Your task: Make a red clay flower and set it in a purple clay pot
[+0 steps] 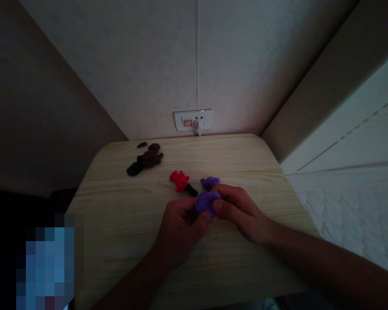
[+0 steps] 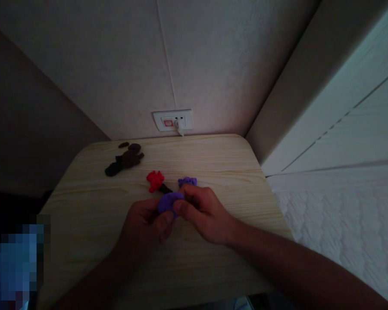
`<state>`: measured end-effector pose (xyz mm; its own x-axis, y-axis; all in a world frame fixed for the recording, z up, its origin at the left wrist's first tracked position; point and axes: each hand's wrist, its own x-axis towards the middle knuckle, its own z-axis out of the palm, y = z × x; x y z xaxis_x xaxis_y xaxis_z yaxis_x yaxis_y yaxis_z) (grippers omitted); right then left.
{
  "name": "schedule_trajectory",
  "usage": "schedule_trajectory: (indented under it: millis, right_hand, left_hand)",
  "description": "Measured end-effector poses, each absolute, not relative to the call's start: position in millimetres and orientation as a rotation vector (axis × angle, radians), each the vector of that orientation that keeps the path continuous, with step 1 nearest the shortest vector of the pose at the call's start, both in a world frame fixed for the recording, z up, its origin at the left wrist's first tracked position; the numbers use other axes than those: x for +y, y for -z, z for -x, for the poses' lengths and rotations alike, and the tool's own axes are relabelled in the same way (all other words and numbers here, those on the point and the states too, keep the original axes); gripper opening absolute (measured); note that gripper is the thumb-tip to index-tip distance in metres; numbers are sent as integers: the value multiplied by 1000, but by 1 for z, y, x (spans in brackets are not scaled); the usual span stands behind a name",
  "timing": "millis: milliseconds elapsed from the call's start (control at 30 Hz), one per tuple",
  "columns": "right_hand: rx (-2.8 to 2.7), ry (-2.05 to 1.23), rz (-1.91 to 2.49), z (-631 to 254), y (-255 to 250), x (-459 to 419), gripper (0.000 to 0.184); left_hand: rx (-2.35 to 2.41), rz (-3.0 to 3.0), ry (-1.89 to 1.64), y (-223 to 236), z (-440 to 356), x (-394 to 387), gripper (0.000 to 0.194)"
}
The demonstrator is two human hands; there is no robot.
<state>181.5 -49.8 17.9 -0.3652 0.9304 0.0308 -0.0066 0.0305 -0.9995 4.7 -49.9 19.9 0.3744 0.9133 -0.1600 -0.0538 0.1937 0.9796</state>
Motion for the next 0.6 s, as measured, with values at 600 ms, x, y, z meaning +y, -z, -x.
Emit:
schedule_trajectory:
  millis: [600]
  right_hand:
    - [-1379, -1334, 1156, -178, -20, -51, 43]
  left_hand:
    - [887, -1280, -765, -12, -4, -57, 39]
